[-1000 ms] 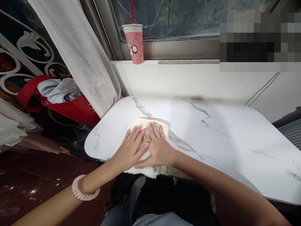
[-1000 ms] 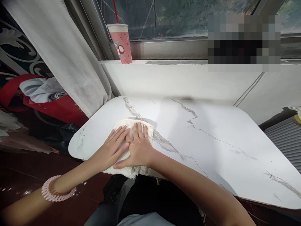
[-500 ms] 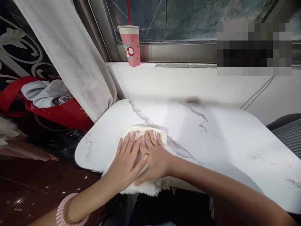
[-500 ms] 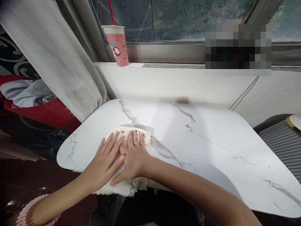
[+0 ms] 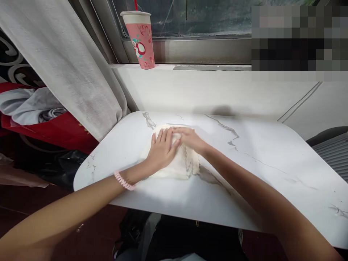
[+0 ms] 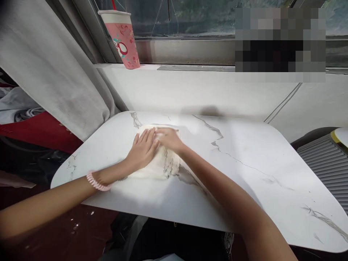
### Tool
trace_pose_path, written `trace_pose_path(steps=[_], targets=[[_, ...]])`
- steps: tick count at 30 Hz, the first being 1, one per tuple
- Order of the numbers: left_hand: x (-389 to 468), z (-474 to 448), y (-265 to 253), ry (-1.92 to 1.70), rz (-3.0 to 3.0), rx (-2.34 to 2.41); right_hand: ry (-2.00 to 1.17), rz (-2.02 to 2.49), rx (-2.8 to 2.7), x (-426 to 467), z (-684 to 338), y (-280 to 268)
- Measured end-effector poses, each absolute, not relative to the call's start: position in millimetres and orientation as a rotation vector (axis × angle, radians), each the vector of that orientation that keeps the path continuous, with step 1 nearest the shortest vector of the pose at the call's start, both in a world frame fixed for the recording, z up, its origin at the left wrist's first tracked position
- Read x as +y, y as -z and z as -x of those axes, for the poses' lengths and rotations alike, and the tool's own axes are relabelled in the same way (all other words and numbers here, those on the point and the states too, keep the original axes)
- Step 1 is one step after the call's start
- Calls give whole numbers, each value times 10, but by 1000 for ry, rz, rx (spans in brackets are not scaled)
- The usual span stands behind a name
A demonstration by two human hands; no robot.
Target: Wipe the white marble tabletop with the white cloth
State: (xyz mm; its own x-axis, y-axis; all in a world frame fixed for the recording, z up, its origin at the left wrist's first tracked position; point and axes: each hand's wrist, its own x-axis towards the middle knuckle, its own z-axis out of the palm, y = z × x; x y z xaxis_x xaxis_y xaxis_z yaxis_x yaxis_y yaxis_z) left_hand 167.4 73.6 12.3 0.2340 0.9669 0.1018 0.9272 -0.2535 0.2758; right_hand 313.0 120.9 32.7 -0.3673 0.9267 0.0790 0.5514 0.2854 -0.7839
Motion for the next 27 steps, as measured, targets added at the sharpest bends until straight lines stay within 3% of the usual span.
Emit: trace_pose_path(steps=[4,10,16,27], targets=[[1049,-1928,-115,-285,-2397,1829,-1058,1430,-1608,1419,-3263,-362],[1653,-2226,-126,-137,-2489,1864,-518,1345,-2035,1614,-3257,-130],[2111,-2470,-105,-212,-2576,1855,-347,1426,-1958,2116,-3476,-4],[1799,-2665,-127,-46,-2626,1889,-272,1445,-2028,1781,-3657,5]])
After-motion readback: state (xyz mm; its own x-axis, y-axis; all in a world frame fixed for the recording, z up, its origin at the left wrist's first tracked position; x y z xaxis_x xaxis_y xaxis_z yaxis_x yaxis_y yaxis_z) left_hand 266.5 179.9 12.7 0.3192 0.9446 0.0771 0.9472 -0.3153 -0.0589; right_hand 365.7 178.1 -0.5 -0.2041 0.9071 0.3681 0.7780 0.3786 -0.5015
